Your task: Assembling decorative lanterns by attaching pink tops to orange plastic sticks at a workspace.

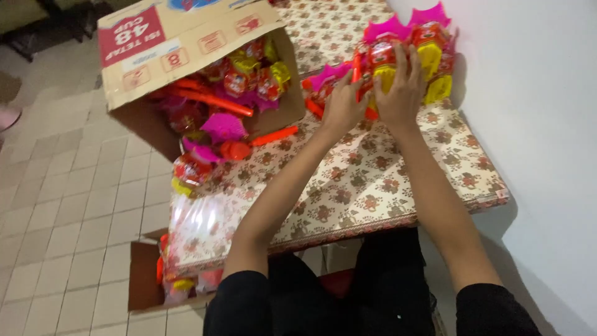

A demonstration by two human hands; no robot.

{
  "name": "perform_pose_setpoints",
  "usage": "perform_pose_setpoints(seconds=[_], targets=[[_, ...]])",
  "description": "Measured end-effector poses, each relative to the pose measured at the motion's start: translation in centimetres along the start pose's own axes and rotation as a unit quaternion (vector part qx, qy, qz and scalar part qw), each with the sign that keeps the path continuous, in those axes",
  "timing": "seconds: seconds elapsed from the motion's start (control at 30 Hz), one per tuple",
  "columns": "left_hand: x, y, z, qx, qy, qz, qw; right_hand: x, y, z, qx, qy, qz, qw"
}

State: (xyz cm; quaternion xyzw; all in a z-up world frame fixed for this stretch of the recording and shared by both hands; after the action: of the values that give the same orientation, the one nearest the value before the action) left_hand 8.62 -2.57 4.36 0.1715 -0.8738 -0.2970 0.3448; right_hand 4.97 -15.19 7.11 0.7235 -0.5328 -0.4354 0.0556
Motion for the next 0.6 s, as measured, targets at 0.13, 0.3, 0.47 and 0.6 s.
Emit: perform_pose_setpoints(seconds=[0.13, 0.3, 0.47, 0.6], targets=[[1.4, 3.8, 3.9, -0.038, -0.011, -0.091, 0.995, -2.0, 0.8, 1.5, 0.034, 0.042, -0.004, 0.999], [-4.8, 6.0, 11.7, -0.007, -0.105, -0.263, 0.959, -5.1, -1.9, 5.4, 0.118, 0.241, -0.078, 0.96], [-3.8, 16.7, 17.8, 0.036, -0.088, -0.427, 0.899, -11.4, -4.2, 12.1, 0.042, 0.332, -0.086, 0.938], [-5.1, 20.1, 20.8, 0.002, -0.034, -0.577, 0.816, -13.7, -9.6, 15.7, -0.109, 0.367, 0.018, 0.924]])
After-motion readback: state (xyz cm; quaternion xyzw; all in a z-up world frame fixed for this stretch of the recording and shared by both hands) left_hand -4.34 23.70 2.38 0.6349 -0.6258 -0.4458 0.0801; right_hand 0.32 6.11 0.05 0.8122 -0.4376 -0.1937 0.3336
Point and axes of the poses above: each hand's wrist, its own z-axis away from the middle knuckle, its own y-axis out of the back of the hand, x = y × z, the point moved 10 cm from there along -z, towards the middle knuckle, and after that the axes turned 15 degrees about -y, right-handed, at the moved point
